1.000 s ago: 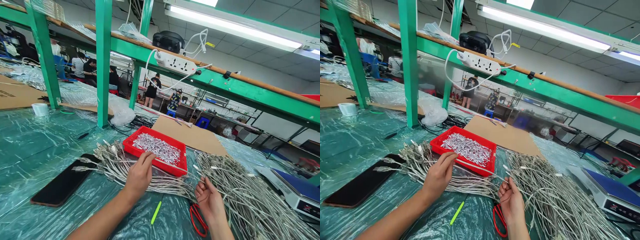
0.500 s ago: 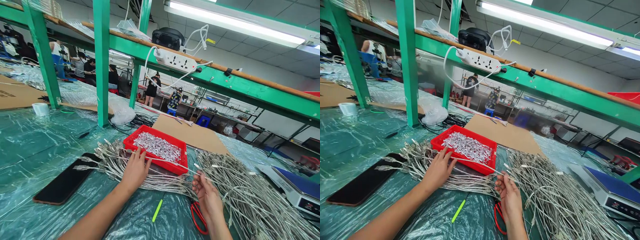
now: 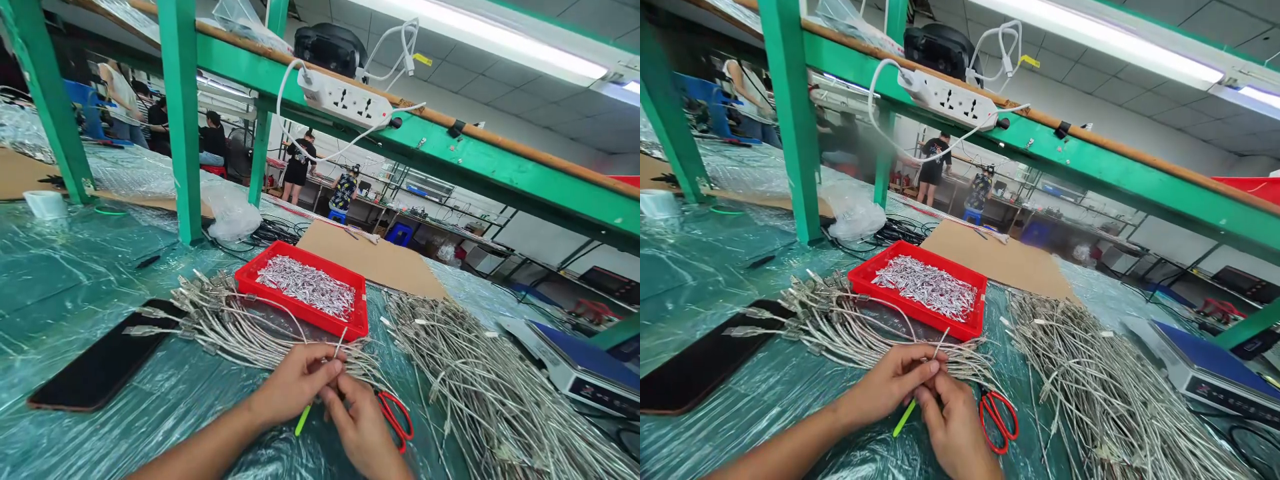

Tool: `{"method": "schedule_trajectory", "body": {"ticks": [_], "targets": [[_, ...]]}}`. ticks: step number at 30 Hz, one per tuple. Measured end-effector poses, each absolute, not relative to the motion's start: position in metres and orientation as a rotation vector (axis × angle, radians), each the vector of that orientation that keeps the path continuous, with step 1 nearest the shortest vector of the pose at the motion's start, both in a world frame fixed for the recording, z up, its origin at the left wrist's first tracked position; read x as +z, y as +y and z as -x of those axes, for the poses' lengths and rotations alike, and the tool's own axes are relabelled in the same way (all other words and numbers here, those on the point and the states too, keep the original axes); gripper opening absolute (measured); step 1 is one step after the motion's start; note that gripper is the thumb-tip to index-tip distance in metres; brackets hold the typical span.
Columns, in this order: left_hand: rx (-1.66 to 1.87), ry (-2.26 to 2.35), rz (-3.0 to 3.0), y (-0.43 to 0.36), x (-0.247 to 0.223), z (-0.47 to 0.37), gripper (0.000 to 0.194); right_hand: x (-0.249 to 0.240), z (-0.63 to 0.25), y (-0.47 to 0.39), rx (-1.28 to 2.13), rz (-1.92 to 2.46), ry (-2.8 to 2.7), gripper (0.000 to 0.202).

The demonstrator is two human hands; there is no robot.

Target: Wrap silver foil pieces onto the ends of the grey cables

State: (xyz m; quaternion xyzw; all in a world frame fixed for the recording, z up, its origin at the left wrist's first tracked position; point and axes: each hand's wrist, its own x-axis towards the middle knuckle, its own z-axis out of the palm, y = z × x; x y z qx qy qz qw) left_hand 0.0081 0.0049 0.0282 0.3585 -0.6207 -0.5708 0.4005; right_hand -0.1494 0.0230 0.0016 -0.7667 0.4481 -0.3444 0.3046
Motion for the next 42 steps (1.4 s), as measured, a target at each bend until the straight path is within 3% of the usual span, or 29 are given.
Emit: {"method": "schedule_trajectory", "body": {"ticks": [8,11,14,19,29,33,38,42], "targets": [[-1.582,-1.393,-0.798,-0.008,0.031,-0.018,0.036,0.001,0.145,0.021,-0.993,1.739,1.115,0.035],[-1.544,-1.303,-0.772,-0.01,0.031,-0.018,0.036,-0.001,0.149,0.021,-0.884,1.852,1.181,0.031],[-1.527,-1.28,-0.776,-0.011,0.029,-0.017,0.036,-0.004,0.152,0.023,-0.74,2.017,1.22,0.015],[-1.451,-1.308,-0.845,-0.011,0.027,-0.014,0.03,-0.01,0.153,0.022,-0.539,2.112,1.32,0.025],[-1.438,-1.332,-0.93,-0.015,0.019,-0.015,0.03,0.012,0.174,0.025,-0.404,2.074,1.252,0.006],[-1.538,-1.307,-0.907,-0.017,0.019,-0.016,0.033,0.01,0.189,0.012,-0.677,1.817,1.257,0.016],[-1.59,-1.36,-0.895,-0.014,0.012,-0.01,0.032,0.009,0.189,-0.001,-1.162,1.421,1.323,0.049],[-1.62,-1.414,-0.916,-0.011,0.007,-0.007,0.034,0.012,0.181,0.002,-1.358,1.279,1.242,0.054]]}}
